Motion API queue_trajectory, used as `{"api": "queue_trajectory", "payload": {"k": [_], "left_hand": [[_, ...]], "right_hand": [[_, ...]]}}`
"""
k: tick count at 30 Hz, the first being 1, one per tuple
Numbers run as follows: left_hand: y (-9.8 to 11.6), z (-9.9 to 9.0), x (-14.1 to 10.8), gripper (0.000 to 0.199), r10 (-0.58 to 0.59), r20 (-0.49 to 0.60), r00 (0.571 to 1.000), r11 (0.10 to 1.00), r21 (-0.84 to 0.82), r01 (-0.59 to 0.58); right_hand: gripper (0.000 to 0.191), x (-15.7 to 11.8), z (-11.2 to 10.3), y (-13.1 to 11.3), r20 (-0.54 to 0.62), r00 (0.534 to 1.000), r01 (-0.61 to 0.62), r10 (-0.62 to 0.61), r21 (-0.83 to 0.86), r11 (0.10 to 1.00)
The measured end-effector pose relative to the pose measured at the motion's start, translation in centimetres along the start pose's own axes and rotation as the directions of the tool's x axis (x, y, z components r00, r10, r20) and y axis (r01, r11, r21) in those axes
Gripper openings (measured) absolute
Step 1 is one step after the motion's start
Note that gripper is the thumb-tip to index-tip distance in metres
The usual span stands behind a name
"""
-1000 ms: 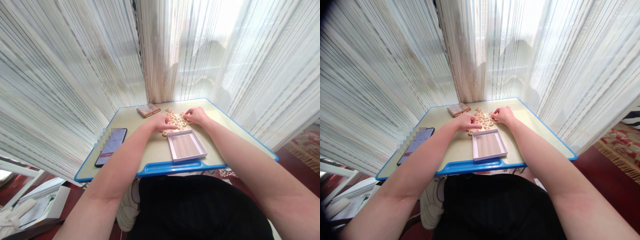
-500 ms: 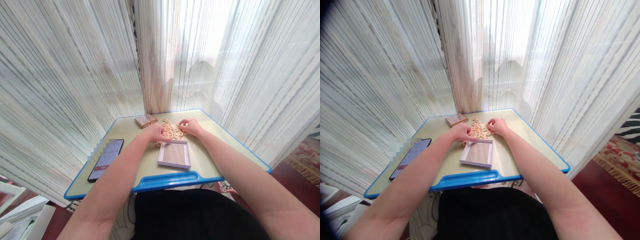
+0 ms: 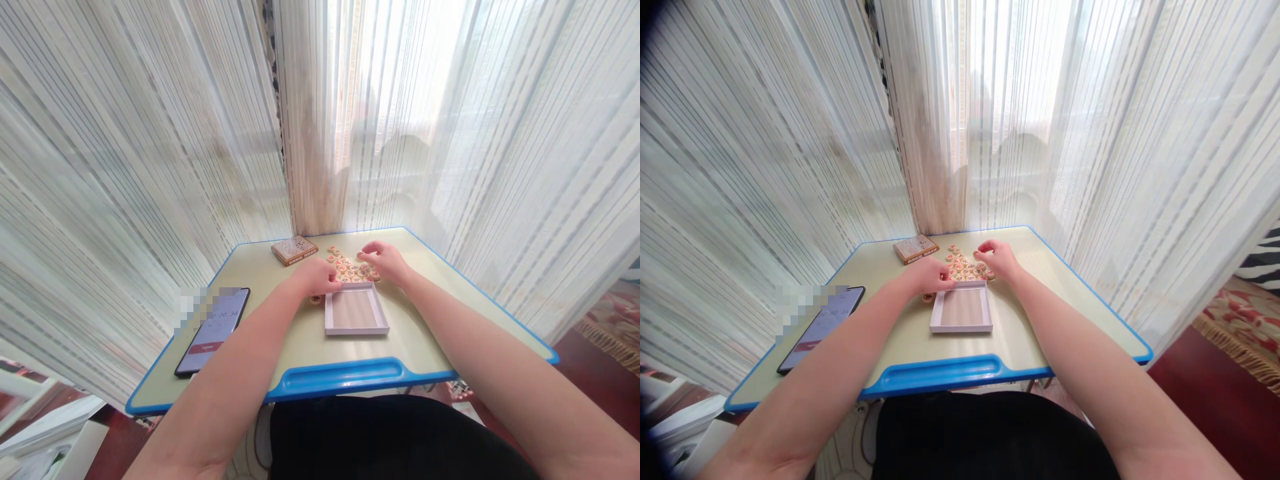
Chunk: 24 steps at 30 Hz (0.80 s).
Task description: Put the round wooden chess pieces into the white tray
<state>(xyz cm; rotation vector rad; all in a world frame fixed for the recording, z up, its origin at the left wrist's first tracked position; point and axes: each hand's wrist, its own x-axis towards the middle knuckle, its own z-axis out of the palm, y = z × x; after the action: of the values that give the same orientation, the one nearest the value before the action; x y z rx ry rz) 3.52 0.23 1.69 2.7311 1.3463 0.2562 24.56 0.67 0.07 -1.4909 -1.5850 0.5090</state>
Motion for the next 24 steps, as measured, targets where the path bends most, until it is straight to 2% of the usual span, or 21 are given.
{"api": "queue_trajectory", "payload": {"k": [11, 16, 20, 24], "left_hand": [[-0.4, 0.5, 0.3, 0.036, -0.03, -0.044, 0.999, 0.998, 0.061, 0.032], [-0.7, 0.7, 0.4, 0.037, -0.037, -0.073, 0.997, 0.999, 0.021, 0.039], [-1.0, 0.5, 0.2, 0.038, -0.021, -0.046, 0.999, 0.997, -0.081, 0.018], [-1.4, 0.4, 0.3, 0.04, -0.004, -0.04, 0.999, 0.985, -0.171, -0.003]], "right_hand": [[0.02, -0.4, -0.2, -0.7, 0.036, 0.999, 0.018, -0.018, -0.003, 1.0], [0.03, -1.0, -0.1, -1.5, 0.162, 0.987, -0.023, 0.007, 0.097, 0.995], [0.026, -1.3, 0.1, -2.1, 0.232, 0.971, 0.048, -0.061, 0.062, 0.997], [0.024, -1.7, 0.1, -2.5, 0.356, 0.931, 0.075, -0.082, 0.033, 0.997]]}}
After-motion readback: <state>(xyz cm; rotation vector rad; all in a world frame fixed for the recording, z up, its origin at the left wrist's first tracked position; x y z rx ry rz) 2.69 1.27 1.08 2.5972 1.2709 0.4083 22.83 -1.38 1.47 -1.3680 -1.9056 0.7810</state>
